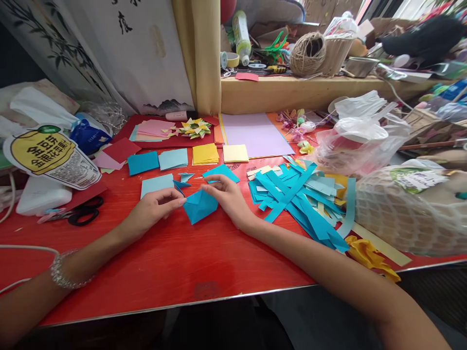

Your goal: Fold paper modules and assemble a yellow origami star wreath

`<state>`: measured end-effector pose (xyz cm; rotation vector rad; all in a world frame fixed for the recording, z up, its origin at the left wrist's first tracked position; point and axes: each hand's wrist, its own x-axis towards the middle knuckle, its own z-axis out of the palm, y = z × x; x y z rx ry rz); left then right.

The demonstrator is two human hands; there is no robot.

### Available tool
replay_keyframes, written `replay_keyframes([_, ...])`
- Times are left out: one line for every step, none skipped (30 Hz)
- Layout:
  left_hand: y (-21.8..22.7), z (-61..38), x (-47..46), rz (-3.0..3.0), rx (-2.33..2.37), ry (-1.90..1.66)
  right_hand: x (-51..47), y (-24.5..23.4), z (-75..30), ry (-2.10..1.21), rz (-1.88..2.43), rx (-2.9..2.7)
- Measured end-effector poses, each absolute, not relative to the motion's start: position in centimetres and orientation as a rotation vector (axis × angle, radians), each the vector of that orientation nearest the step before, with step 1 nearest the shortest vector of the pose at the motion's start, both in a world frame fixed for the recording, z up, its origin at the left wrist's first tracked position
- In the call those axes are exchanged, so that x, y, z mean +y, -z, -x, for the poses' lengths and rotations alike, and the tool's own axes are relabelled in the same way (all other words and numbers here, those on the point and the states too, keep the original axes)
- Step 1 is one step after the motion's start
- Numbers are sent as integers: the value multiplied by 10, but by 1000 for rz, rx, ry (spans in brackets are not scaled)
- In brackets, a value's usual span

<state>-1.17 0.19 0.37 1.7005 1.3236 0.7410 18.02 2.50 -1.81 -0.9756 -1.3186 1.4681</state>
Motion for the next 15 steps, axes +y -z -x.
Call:
replay_keyframes([-4,11,1,-1674,1351,-804,25,17,-180,-1482,970,-1286])
replay_keyframes([-4,11,1,-1644,1375,-866,24,16,-179,-1511,963,-1268])
replay_keyframes([-4,11,1,-1614,1393,-920,24,15,-178,-1552,952,-1266])
replay_keyframes([-4,11,1,-1585,1405,-969,23,14,-177,-1597,933,-1275])
replay_keyframes([-4,11,2,-1561,1412,-1008,22,13,-176,-1638,914,-1286])
replay_keyframes([-3,12,2,-1547,1416,-1029,22,12,-175,-1668,897,-1292])
replay_keyframes([-3,12,3,-1542,1421,-1035,22,13,-175,-1682,889,-1295])
replay_keyframes([-2,13,3,-1551,1423,-1018,22,13,-175,-1679,891,-1294])
replay_keyframes([-2,13,4,-1572,1417,-976,22,14,-175,-1661,900,-1295])
replay_keyframes([-2,13,4,-1605,1405,-917,23,14,-176,-1634,916,-1298])
replay_keyframes([-2,13,4,-1644,1389,-856,24,15,-176,-1605,928,-1310])
replay_keyframes([-2,13,4,-1679,1373,-811,25,16,-177,-1578,933,-1326])
replay_keyframes([-3,13,3,-1702,1359,-785,25,16,-178,-1558,932,-1341])
replay_keyframes([-3,12,3,-1708,1349,-779,26,16,-179,-1550,924,-1359])
replay_keyframes([-3,11,3,-1695,1342,-788,26,16,-179,-1555,912,-1381])
